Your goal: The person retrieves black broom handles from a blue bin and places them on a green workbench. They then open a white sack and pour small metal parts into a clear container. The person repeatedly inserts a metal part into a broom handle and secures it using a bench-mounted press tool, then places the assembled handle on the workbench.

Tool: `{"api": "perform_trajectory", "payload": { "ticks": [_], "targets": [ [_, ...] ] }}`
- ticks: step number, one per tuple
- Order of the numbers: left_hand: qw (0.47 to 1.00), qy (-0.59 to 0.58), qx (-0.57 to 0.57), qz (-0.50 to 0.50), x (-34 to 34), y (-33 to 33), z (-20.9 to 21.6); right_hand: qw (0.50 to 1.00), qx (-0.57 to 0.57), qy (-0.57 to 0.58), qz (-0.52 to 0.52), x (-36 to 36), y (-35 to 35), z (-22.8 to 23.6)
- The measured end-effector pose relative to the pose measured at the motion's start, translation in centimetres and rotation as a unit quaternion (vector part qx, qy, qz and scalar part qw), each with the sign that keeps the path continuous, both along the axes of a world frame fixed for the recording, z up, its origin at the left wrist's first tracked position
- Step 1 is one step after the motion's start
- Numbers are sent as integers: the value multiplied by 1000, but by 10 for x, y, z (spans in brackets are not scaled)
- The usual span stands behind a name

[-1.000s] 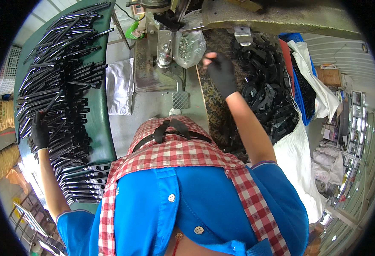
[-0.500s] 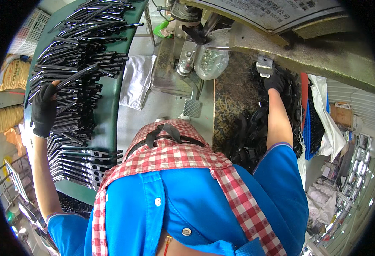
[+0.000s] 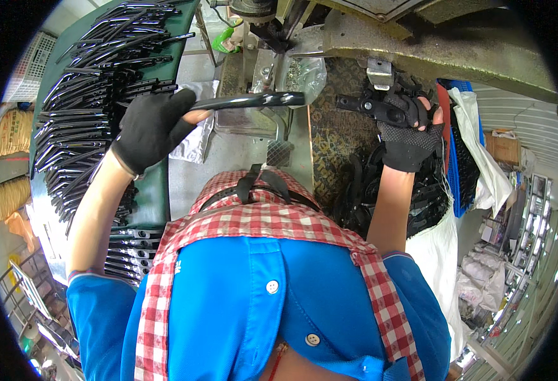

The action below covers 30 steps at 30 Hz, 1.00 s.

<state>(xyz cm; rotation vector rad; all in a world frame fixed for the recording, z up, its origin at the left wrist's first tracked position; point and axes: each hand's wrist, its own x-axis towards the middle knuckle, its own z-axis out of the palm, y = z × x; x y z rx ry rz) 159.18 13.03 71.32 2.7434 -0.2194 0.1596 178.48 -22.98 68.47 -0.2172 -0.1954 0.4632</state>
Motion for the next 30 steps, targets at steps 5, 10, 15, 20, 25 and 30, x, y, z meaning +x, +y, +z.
{"api": "perform_trajectory", "payload": {
  "ticks": [5,10,15,20,25,30],
  "targets": [
    [997,-50,-31,-46,18,-13,-3,999,39,11,12,-24,18,11],
    [999,0,-27,-46,11,-13,0,996,50,71,11,-34,30,8],
    [996,-23,87,-25,6,-8,7,991,-44,121,-21,-46,57,6],
    [996,-34,83,-27,1,-1,1,991,-84,91,-43,-49,76,5],
    [999,27,23,-28,2,-4,-1,999,-22,31,23,-40,84,2],
    [998,46,35,-10,8,-8,1,999,-31,9,19,-25,87,-11]
  ]
}}
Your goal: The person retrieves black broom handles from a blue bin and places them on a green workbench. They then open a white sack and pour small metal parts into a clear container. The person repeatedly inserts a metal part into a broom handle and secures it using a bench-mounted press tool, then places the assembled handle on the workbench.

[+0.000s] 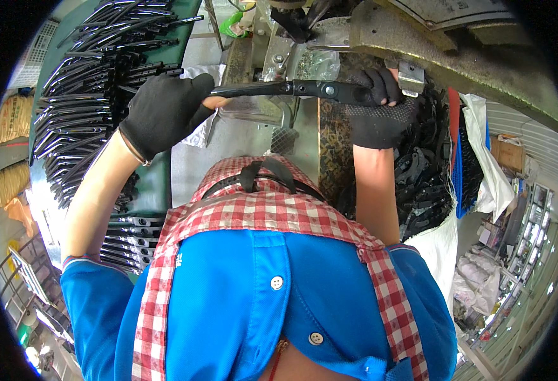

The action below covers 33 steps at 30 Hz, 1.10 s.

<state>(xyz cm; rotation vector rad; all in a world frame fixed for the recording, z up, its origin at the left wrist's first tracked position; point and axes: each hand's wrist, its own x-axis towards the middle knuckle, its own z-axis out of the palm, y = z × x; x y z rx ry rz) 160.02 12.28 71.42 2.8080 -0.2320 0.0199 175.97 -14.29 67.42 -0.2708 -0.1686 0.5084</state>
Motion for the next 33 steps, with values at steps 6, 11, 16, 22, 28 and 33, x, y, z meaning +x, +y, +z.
{"api": "perform_trajectory", "payload": {
  "ticks": [6,11,16,22,28,33],
  "targets": [
    [995,-75,55,-23,27,15,-6,985,-162,-16,-54,-10,29,-19],
    [996,-71,34,-31,38,36,-9,933,-336,-36,-121,-1,34,-34],
    [998,-42,42,-35,45,46,-10,902,-397,-60,-161,-6,41,-37],
    [994,-84,65,-37,48,46,-12,930,-333,43,-152,-9,50,-36],
    [994,-5,99,-45,54,50,-43,893,-421,11,-158,-13,52,-59],
    [980,-163,48,-100,60,54,-50,902,-399,6,-167,-18,54,-69]
  ]
}}
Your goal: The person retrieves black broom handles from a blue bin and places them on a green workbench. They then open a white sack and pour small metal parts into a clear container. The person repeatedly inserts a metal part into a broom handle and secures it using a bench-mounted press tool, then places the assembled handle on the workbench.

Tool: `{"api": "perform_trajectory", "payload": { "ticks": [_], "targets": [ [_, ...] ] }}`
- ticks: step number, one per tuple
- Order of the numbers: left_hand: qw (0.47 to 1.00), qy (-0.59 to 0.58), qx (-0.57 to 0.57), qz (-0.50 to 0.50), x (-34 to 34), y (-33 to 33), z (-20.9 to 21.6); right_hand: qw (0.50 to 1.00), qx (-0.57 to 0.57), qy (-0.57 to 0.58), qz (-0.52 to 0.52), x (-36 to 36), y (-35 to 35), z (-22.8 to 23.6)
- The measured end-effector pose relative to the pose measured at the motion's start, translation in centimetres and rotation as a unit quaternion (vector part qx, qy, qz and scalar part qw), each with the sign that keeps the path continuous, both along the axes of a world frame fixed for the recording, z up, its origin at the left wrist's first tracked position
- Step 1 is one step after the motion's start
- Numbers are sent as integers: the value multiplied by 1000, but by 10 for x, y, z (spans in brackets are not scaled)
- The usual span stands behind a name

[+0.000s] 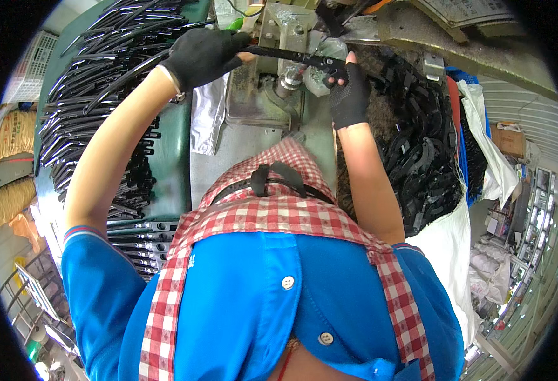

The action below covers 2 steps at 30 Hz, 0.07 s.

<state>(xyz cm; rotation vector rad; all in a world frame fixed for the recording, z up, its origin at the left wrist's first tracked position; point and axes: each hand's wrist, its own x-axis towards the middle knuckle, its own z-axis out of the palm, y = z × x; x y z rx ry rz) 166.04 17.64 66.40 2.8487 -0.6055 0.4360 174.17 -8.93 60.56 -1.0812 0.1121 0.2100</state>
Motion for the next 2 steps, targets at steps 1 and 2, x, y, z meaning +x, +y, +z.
{"api": "perform_trajectory", "payload": {
  "ticks": [1,2],
  "targets": [
    [997,-62,-28,-29,1,-2,-1,999,37,-17,27,2,-2,-4],
    [999,-31,9,-26,3,-2,-5,995,74,-35,55,3,-5,-7]
  ]
}}
